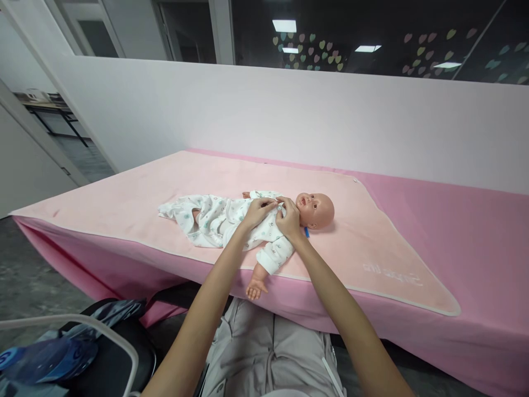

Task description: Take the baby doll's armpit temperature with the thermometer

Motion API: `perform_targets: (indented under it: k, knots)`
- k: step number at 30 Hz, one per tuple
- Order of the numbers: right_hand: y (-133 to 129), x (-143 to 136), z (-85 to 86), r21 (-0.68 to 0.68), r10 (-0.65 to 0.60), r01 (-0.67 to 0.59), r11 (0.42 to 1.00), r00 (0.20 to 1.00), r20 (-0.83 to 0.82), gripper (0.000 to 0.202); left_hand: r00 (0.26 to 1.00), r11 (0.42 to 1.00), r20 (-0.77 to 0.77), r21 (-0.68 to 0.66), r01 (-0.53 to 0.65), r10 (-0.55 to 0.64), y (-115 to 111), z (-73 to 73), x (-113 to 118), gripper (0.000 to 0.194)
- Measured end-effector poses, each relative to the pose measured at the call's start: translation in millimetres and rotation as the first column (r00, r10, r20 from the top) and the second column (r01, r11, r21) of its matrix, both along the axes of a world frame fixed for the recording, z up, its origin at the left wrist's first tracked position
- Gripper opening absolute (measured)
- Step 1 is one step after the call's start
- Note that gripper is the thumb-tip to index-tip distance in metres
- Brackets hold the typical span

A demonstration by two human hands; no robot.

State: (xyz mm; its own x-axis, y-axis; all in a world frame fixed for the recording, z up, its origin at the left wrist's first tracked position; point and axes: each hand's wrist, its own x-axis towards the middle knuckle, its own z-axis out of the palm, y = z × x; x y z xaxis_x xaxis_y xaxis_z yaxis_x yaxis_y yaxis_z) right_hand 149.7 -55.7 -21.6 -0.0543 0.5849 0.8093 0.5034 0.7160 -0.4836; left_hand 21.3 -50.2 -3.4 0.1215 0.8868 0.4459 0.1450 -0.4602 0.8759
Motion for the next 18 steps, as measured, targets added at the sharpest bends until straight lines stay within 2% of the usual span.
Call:
perform_targets:
  k: [11,18]
  knots:
    - [1.5,1.1,-2.0,0.006,0.003,-0.003,1.000,1.000,-0.009,0.042,0.999,0.999,-0.002,-0.010,0.040,-0.040,-2.5,2.6,-1.2,0.026]
    - [-1.8,3.5,0.6,0.007,0.001,-0.001,1.000,0.999,0.053,0.041,1.000,1.000,0.005,0.007,0.022,-0.022,-0.9,2.7,-1.4,0.022]
